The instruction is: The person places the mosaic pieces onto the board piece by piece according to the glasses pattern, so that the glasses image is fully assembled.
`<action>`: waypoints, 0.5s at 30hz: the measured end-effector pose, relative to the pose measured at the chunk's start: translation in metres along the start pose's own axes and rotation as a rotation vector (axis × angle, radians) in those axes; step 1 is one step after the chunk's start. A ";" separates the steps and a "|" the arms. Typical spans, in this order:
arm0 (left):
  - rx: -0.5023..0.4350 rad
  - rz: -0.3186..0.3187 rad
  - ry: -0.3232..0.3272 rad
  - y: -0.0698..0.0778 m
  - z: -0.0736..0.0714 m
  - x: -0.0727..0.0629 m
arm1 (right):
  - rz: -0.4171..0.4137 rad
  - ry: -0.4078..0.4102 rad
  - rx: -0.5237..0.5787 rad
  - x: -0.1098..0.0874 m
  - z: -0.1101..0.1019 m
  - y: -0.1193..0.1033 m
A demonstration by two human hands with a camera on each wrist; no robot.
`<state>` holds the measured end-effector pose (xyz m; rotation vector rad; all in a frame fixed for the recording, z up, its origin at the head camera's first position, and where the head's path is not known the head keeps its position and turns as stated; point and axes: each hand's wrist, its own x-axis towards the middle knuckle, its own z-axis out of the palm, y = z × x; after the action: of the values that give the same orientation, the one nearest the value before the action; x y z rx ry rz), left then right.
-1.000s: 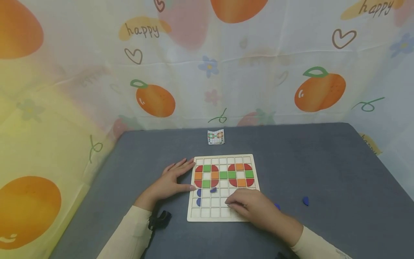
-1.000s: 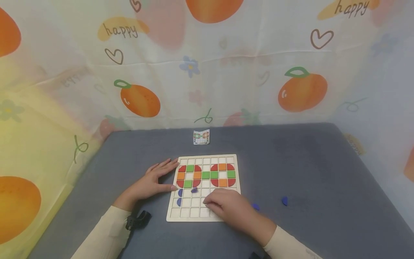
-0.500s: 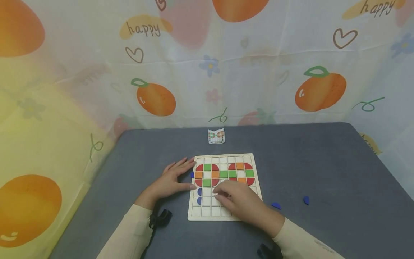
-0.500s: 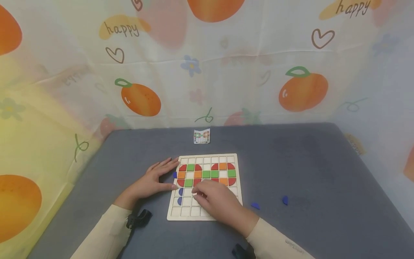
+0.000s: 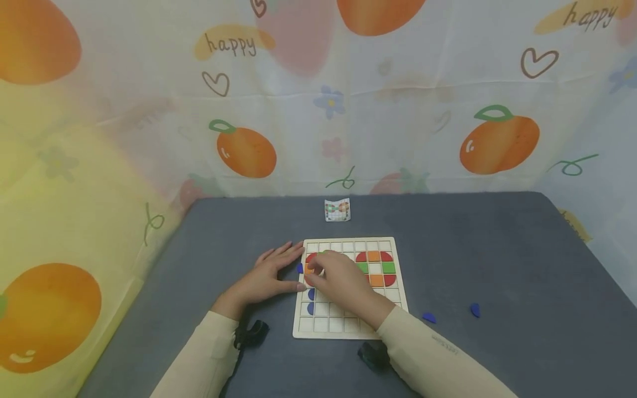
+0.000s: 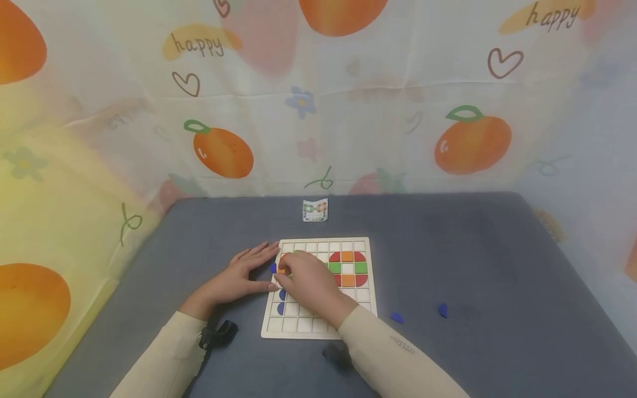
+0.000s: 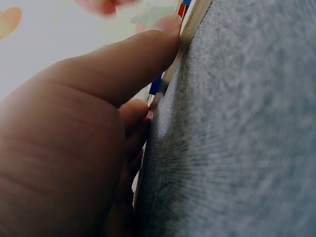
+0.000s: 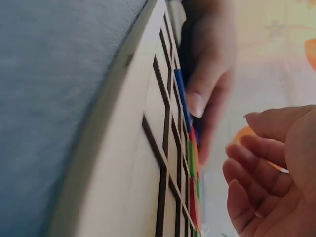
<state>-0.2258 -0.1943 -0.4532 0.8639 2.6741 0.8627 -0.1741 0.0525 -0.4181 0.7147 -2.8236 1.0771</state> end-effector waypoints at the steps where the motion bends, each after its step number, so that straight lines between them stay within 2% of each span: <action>1: 0.011 0.002 -0.002 0.000 0.000 0.000 | 0.010 -0.005 -0.013 0.005 0.003 0.000; 8: 0.071 0.021 -0.021 0.001 -0.002 -0.003 | 0.069 -0.058 -0.099 0.030 0.018 -0.002; 15: 0.074 0.040 -0.011 0.001 -0.002 -0.003 | 0.136 -0.087 -0.228 0.045 0.031 -0.009</action>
<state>-0.2231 -0.1962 -0.4508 0.9382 2.7038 0.7692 -0.2062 0.0087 -0.4276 0.5700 -3.0407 0.7348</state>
